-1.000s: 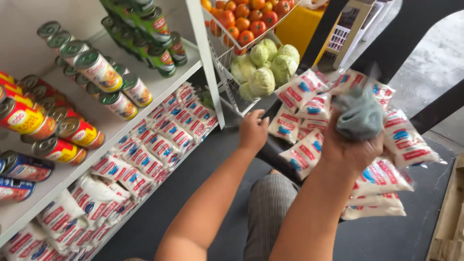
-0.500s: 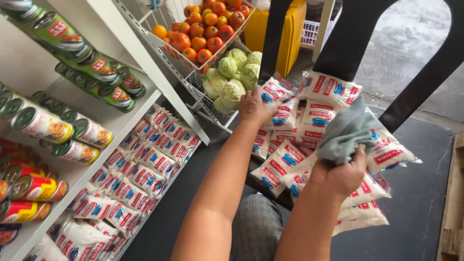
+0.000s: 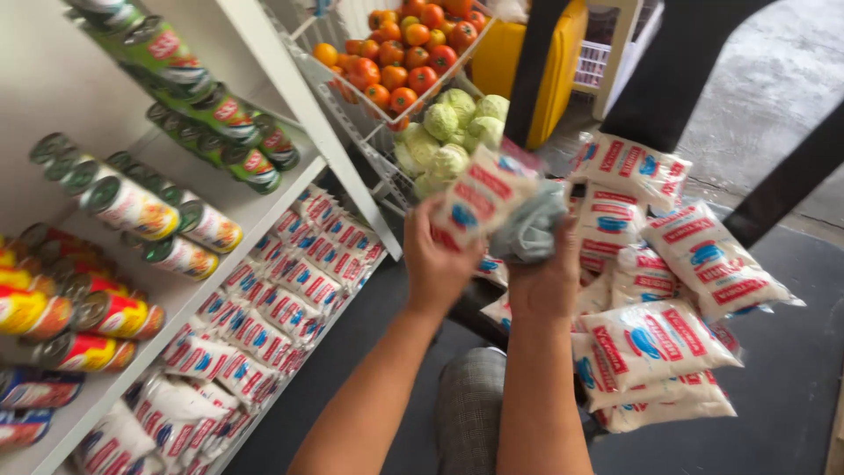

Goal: Cleaning sugar packets with a cloth and arranging them neatly on a grocery store shelf.

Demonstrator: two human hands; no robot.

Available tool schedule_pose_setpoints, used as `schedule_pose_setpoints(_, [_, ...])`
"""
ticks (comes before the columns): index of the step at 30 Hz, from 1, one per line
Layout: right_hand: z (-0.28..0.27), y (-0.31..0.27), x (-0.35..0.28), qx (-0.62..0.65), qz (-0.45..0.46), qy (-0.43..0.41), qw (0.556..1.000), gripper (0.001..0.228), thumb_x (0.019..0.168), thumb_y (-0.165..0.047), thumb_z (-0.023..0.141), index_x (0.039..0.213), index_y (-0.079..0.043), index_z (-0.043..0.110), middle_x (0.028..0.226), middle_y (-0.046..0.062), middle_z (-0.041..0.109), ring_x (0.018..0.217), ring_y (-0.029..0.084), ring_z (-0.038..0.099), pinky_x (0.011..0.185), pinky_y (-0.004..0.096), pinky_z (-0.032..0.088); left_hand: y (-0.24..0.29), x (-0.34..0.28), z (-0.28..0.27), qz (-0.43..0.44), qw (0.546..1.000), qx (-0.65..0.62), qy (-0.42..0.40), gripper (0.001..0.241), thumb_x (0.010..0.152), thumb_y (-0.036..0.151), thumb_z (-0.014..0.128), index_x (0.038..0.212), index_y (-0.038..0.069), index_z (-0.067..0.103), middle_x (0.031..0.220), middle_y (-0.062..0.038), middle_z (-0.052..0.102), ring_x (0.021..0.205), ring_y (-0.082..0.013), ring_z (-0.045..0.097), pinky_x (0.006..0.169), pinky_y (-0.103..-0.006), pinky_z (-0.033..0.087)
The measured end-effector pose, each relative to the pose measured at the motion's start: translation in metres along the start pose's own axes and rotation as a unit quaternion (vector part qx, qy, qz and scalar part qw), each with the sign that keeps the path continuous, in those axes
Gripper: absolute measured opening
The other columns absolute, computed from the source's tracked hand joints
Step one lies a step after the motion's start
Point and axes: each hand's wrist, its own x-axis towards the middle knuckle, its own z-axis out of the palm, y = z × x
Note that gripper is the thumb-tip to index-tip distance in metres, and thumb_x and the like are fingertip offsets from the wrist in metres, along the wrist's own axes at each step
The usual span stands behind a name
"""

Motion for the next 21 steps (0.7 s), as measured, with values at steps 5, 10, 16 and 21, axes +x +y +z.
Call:
schedule_pose_setpoints(5, [0.031, 0.042, -0.057, -0.114, 0.061, -0.136, 0.982, 0.028, 0.081, -0.017, 0.084, 0.104, -0.008, 0.071, 0.089, 0.011, 0.076, 0.081, 0.024, 0.077, 0.075, 0.042, 0.064, 0.035, -0.043, -0.115, 0.025, 0.998, 0.056, -0.019, 0.088, 0.062, 0.027, 0.095, 0.136, 0.000, 0.056, 0.120, -0.023, 0.059, 0.109, -0.0438, 0.062, 0.097, -0.0494, 0.051])
schedule_pose_setpoints(10, [0.043, 0.101, -0.116, -0.281, 0.110, -0.289, 0.908, 0.057, 0.051, 0.002, 0.098, 0.102, 0.000, 0.071, 0.073, 0.011, 0.073, 0.066, 0.015, 0.072, 0.061, 0.029, 0.060, 0.022, -0.078, -0.216, -0.310, 0.938, -0.070, -0.137, 0.091, 0.060, 0.031, 0.100, 0.139, 0.012, 0.059, 0.123, -0.016, 0.072, 0.121, -0.0370, 0.066, 0.102, -0.0513, 0.052])
schedule_pose_setpoints(16, [0.018, 0.182, -0.160, -0.484, -0.078, -0.243, 0.837, 0.034, 0.070, -0.016, 0.096, 0.090, -0.011, 0.070, 0.067, 0.003, 0.061, 0.064, 0.011, 0.052, 0.058, 0.026, 0.042, 0.004, -0.108, -0.295, -0.353, 0.920, -0.166, -0.041, 0.054, 0.072, 0.013, 0.096, 0.115, 0.004, 0.065, 0.101, -0.014, 0.078, 0.096, -0.0217, 0.074, 0.089, -0.0431, 0.058])
schedule_pose_setpoints(21, [0.028, 0.182, -0.218, -0.484, -0.032, -0.551, 0.679, 0.052, 0.099, -0.057, 0.052, 0.104, -0.012, 0.078, 0.105, 0.014, 0.079, 0.094, 0.031, 0.074, 0.085, 0.042, 0.054, -0.030, -0.144, -0.328, -0.505, 0.862, -0.008, 0.045, 0.068, 0.072, 0.029, 0.094, 0.129, 0.012, 0.061, 0.119, -0.016, 0.074, 0.121, -0.0365, 0.068, 0.102, -0.0531, 0.051])
